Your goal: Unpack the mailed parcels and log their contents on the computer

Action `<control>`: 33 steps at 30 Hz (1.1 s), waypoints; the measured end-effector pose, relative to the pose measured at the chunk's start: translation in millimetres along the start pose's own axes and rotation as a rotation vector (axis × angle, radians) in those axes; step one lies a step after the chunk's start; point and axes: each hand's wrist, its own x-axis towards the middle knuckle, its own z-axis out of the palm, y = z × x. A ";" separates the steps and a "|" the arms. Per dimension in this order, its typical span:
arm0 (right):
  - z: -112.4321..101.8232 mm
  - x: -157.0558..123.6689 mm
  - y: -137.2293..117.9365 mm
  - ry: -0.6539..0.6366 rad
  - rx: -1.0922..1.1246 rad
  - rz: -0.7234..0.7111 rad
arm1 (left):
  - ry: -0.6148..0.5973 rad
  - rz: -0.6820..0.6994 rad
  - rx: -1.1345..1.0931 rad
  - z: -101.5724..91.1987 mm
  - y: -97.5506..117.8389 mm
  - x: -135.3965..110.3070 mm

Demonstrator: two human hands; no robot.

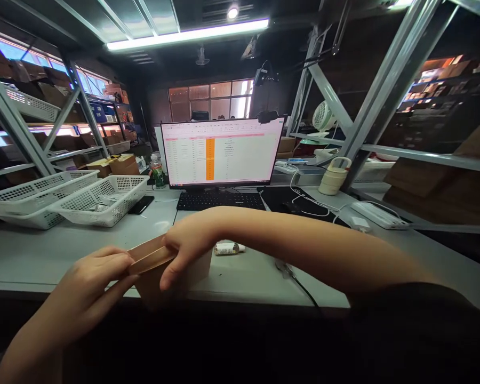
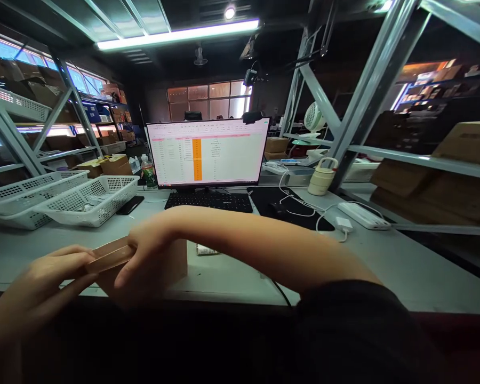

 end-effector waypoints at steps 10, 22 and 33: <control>29.4 -22.9 12.2 0.548 -0.468 -0.026 | 0.017 0.032 -0.078 -3.3 -34.5 -16.0; 108.8 -24.0 39.9 1.290 -0.611 -0.100 | 0.043 -0.081 -0.022 2.0 -26.3 -17.7; 143.0 6.2 59.6 1.553 -0.017 -0.524 | 0.257 -0.153 -0.332 21.6 -40.4 -3.6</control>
